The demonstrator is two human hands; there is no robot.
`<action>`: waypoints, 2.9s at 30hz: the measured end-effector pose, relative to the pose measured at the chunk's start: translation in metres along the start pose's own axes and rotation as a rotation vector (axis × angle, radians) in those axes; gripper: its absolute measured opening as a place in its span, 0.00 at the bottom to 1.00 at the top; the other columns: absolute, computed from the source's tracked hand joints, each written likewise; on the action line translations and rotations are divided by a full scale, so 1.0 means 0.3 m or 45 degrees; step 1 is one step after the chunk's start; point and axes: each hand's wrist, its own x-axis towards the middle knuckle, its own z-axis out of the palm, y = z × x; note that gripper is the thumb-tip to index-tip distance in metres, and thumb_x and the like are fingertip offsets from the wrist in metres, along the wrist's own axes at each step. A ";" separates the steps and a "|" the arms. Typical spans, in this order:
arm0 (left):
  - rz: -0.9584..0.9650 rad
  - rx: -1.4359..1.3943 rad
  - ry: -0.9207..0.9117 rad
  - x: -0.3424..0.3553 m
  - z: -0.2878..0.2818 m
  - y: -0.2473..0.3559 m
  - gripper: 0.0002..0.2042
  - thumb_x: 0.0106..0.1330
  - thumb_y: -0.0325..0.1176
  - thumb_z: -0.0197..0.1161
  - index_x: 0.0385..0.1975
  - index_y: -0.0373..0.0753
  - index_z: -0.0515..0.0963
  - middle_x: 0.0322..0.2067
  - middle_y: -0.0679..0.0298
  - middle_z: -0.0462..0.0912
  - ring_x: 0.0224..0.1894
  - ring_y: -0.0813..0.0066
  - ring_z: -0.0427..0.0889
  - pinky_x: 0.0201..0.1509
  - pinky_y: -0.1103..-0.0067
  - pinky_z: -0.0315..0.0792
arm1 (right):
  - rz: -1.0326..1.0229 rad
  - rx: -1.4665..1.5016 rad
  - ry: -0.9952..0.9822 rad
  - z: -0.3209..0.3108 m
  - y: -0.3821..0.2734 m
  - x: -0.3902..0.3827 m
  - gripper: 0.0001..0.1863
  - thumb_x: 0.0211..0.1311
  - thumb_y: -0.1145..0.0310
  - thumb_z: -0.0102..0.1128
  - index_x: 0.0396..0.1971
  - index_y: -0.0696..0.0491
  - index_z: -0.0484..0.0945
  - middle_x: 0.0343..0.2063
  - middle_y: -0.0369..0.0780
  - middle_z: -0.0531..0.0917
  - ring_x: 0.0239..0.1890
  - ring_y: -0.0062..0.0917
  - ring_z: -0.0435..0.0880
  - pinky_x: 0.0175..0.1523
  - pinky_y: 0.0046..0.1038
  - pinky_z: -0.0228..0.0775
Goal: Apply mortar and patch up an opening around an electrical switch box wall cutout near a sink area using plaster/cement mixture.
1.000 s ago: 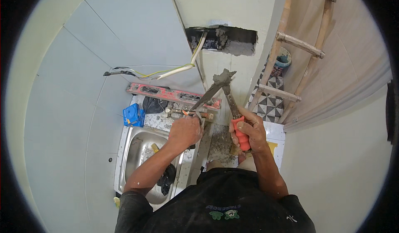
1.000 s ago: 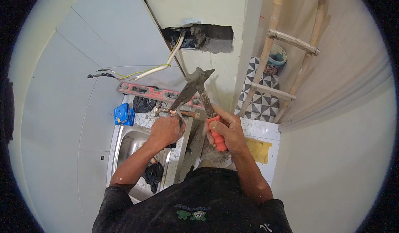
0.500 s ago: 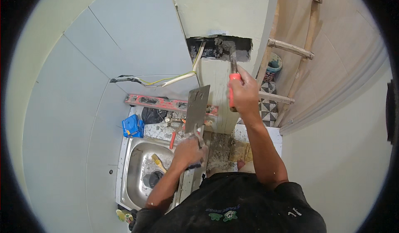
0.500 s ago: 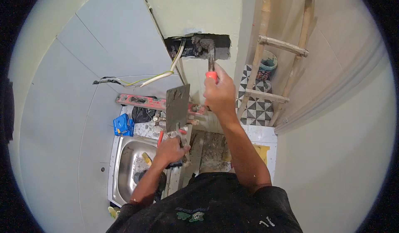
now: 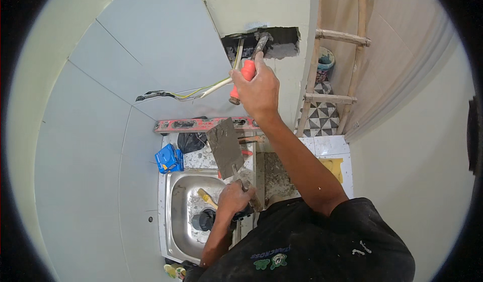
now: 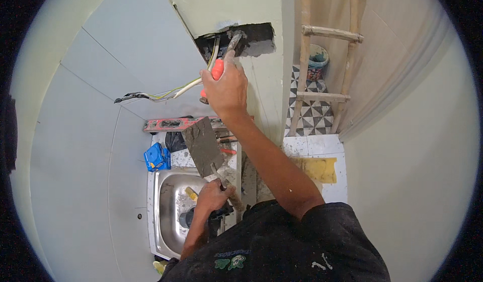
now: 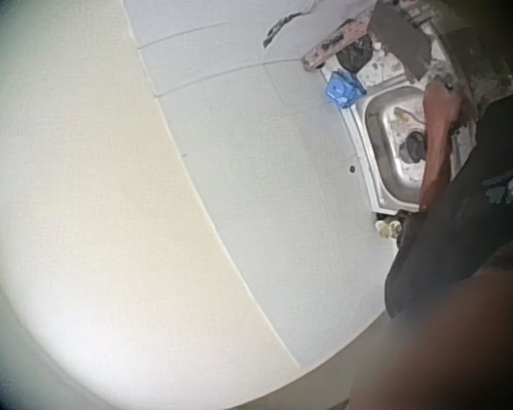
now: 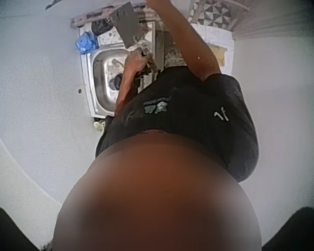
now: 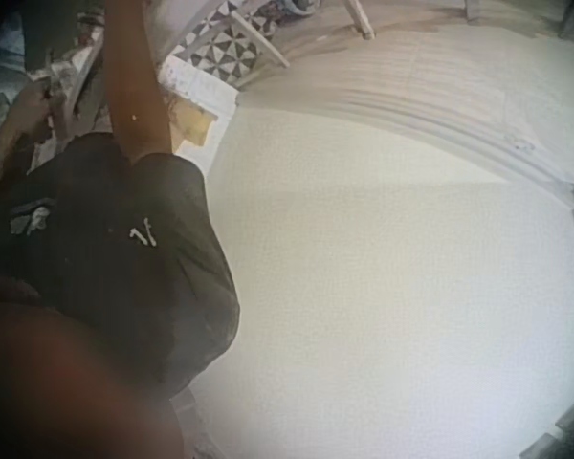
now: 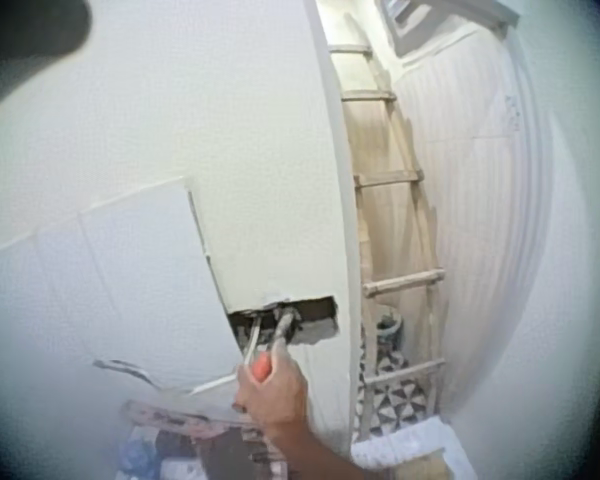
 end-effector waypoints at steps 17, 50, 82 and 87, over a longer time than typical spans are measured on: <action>0.089 -0.025 -0.054 -0.026 -0.008 -0.020 0.27 0.59 0.52 0.60 0.37 0.27 0.78 0.37 0.37 0.80 0.45 0.41 0.79 0.49 0.58 0.71 | 0.140 0.334 -0.023 -0.110 0.073 -0.056 0.37 0.49 0.63 0.62 0.60 0.66 0.67 0.18 0.40 0.77 0.20 0.17 0.74 0.28 0.24 0.70; -0.120 -0.668 0.140 -0.156 0.122 -0.281 0.29 0.56 0.54 0.62 0.33 0.25 0.78 0.34 0.40 0.80 0.41 0.42 0.79 0.48 0.60 0.72 | 0.220 0.223 -0.794 -0.045 0.350 -0.379 0.31 0.57 0.75 0.59 0.62 0.60 0.67 0.36 0.38 0.82 0.30 0.19 0.78 0.35 0.21 0.71; -0.057 -0.840 -0.023 0.231 0.050 -0.604 0.30 0.55 0.58 0.61 0.29 0.27 0.80 0.24 0.55 0.78 0.29 0.66 0.76 0.35 0.69 0.69 | -0.701 -0.299 -1.200 0.413 0.595 -0.635 0.23 0.51 0.74 0.61 0.50 0.55 0.73 0.40 0.47 0.77 0.46 0.45 0.76 0.50 0.40 0.69; -0.024 -0.847 -0.092 0.285 0.079 -0.640 0.30 0.56 0.57 0.60 0.34 0.27 0.79 0.28 0.51 0.80 0.32 0.62 0.78 0.37 0.68 0.70 | -0.774 -0.253 -1.128 0.411 0.605 -0.667 0.24 0.50 0.76 0.60 0.51 0.58 0.72 0.38 0.48 0.75 0.45 0.45 0.75 0.50 0.42 0.68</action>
